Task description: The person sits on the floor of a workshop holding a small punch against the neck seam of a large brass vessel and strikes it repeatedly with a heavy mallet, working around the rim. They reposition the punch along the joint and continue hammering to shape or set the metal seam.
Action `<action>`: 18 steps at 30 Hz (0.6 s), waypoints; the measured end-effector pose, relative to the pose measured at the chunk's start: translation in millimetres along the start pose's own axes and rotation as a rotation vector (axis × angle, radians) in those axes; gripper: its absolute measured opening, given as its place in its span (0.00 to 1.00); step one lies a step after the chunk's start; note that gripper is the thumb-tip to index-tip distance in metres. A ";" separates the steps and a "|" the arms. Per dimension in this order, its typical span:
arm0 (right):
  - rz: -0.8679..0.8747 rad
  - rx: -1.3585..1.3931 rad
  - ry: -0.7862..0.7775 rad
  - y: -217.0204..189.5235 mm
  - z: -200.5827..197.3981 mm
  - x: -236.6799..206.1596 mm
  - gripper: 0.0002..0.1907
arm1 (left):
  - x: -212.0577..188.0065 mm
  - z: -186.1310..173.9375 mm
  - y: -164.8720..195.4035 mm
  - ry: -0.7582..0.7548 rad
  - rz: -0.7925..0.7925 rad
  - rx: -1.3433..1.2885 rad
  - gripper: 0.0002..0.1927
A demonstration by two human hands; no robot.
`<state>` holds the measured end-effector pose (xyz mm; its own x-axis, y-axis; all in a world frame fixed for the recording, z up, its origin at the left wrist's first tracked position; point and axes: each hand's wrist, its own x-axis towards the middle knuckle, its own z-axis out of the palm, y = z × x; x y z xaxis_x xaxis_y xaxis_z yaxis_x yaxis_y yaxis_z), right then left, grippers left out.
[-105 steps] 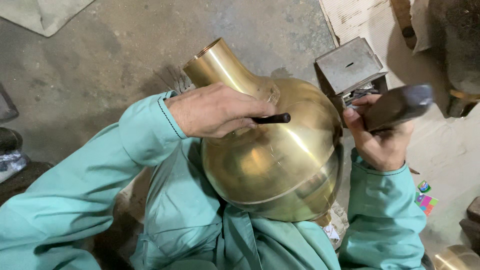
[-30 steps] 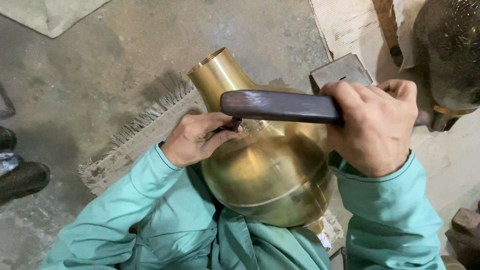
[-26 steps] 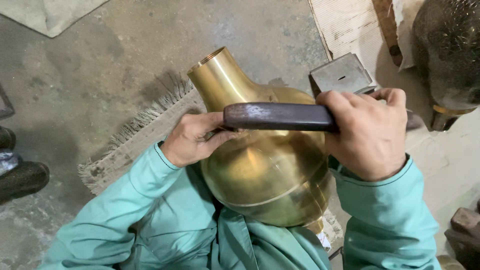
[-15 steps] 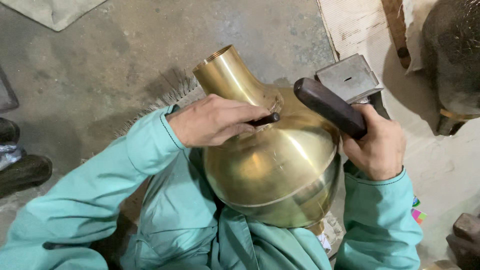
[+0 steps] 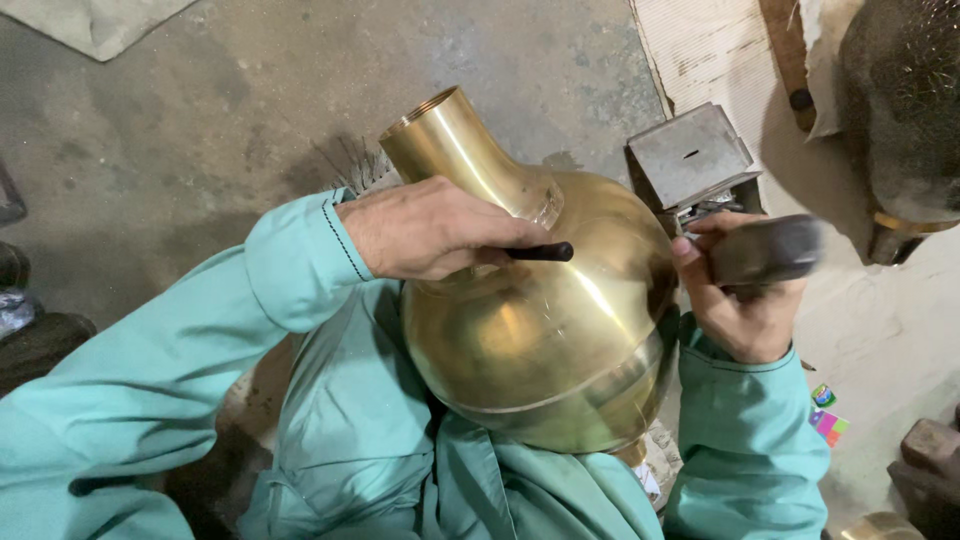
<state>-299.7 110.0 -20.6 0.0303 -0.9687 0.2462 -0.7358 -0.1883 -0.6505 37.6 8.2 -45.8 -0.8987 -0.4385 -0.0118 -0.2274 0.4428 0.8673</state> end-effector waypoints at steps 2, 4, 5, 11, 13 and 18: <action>-0.208 -0.263 -0.032 -6.2 1.3 6.4 0.09 | 0.3 1.3 -2.2 0.070 0.129 0.011 0.38; -0.341 -0.524 -0.043 -8.6 3.7 9.1 0.08 | 0.1 3.0 -3.3 0.117 0.195 -0.021 0.35; -0.199 -0.297 0.003 -8.3 4.2 9.3 0.09 | 0.2 3.8 -3.6 0.143 0.229 -0.038 0.34; 0.048 0.059 -0.005 -1.7 3.5 2.5 0.09 | -1.2 4.7 -3.0 0.114 0.178 -0.060 0.22; -0.174 -0.186 -0.038 -3.8 -3.4 6.4 0.16 | 0.6 3.9 -2.1 0.096 0.179 -0.041 0.27; -0.028 -0.038 0.048 -21.0 3.9 16.7 0.09 | 2.4 3.7 1.1 0.119 0.189 -0.061 0.19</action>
<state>-281.1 97.2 -5.6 0.0196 -0.9541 0.2989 -0.7604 -0.2083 -0.6151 33.8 10.5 -46.7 -0.8715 -0.4433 0.2096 -0.0327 0.4791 0.8772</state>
